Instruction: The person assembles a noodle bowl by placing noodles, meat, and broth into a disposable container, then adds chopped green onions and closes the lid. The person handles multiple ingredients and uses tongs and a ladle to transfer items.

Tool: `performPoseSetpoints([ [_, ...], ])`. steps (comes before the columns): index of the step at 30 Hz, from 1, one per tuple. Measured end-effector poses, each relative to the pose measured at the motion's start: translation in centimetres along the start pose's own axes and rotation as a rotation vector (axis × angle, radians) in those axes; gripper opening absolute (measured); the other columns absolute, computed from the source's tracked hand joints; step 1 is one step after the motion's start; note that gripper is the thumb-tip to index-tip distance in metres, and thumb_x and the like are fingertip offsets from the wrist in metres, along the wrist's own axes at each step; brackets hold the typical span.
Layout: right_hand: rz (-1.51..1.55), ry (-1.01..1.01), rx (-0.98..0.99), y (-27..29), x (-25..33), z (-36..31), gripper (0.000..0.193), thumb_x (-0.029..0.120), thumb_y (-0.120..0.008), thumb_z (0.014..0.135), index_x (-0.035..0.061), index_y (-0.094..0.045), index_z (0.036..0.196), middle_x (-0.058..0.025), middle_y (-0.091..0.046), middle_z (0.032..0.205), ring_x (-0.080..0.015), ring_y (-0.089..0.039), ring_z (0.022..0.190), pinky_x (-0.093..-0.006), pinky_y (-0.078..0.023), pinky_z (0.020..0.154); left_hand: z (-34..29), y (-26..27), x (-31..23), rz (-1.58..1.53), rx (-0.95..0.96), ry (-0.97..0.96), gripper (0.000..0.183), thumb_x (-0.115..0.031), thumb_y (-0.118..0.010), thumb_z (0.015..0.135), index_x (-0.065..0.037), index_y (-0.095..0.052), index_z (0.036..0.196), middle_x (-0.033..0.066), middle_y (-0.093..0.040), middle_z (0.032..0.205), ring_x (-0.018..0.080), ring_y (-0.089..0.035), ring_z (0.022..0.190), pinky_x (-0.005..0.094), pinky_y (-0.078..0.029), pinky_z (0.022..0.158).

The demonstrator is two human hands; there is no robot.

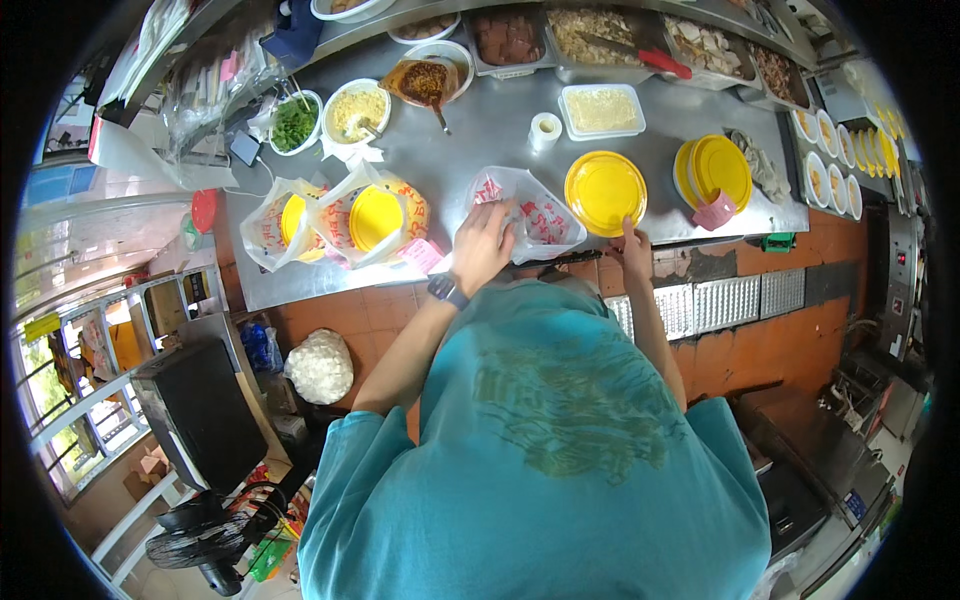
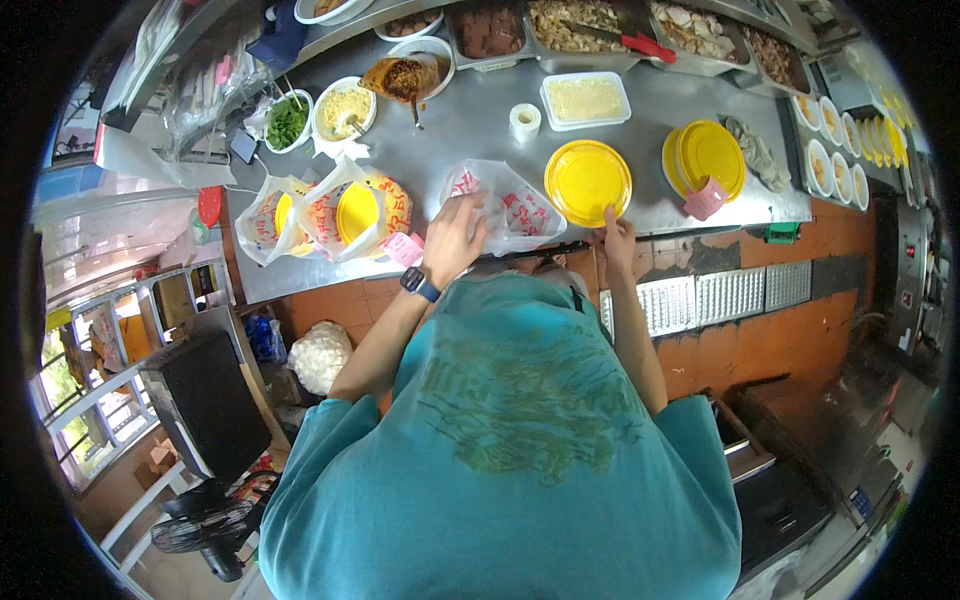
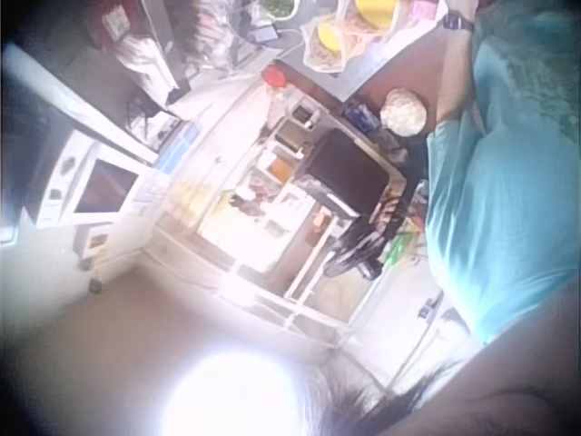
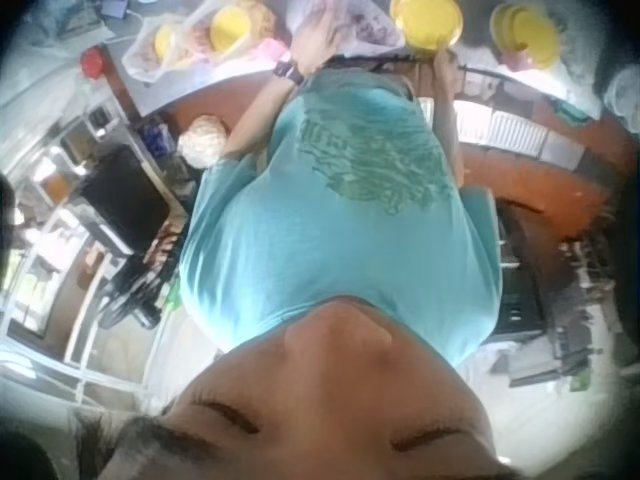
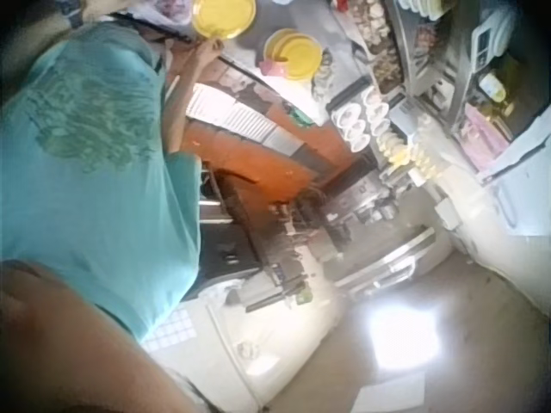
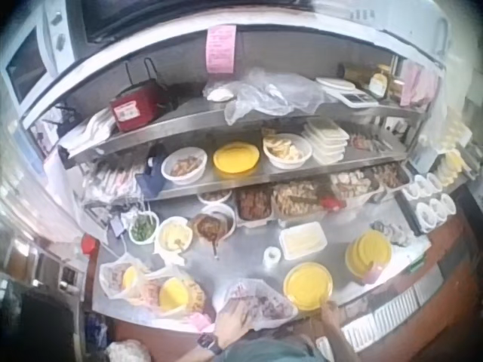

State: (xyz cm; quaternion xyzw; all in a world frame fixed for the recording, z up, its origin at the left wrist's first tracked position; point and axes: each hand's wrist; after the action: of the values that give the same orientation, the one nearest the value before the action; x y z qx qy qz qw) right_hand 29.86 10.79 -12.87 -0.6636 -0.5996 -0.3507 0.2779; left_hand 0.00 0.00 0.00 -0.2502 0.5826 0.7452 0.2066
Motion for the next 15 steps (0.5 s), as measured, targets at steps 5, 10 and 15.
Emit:
performPoseSetpoints([
  [5,0.313,0.101,0.049,-1.0,1.2,0.0,0.029,0.013,-0.073,0.092,0.0001,-0.057,0.113,-0.0048,-0.065,0.101,-0.0141,-0.067,0.085,-0.0264,-0.056,0.079,-2.7,2.5,-1.5,-0.041,0.058,-0.166,0.021,-0.004,-0.065,0.083,-0.006,-0.068,0.104,0.0117,-0.07,0.092,0.032,-0.065,0.089,0.0431,-0.053,0.082],
  [10,0.457,0.062,0.07,-1.1,3.5,-1.3,0.04,0.006,-0.07,0.09,0.003,-0.052,0.127,-0.0104,-0.061,0.121,-0.0208,-0.064,0.11,-0.0348,-0.055,0.09,-1.5,1.2,-0.3,0.111,0.427,0.135,0.021,-0.019,-0.06,0.092,-0.011,-0.069,0.109,0.0148,-0.07,0.076,0.0376,-0.068,0.073,0.0494,-0.055,0.067],
  [15,0.327,0.185,0.372,1.5,7.6,-6.1,0.053,0.005,-0.065,0.09,0.0027,-0.046,0.14,-0.0115,-0.057,0.133,-0.0231,-0.06,0.119,-0.0357,-0.052,0.098,-2.1,0.1,2.2,0.051,0.227,0.048,0.017,-0.022,-0.061,0.093,-0.01,-0.07,0.101,0.0153,-0.071,0.08,0.0352,-0.069,0.072,0.0475,-0.055,0.066],
])
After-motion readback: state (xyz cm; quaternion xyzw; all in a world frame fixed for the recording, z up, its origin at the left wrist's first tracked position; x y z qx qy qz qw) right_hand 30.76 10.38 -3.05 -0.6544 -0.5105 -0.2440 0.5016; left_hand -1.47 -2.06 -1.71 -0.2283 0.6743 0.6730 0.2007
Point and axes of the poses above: each hand's wrist, its own z-axis towards the middle knuckle, its own y-axis out of the back of the hand, x = y × z
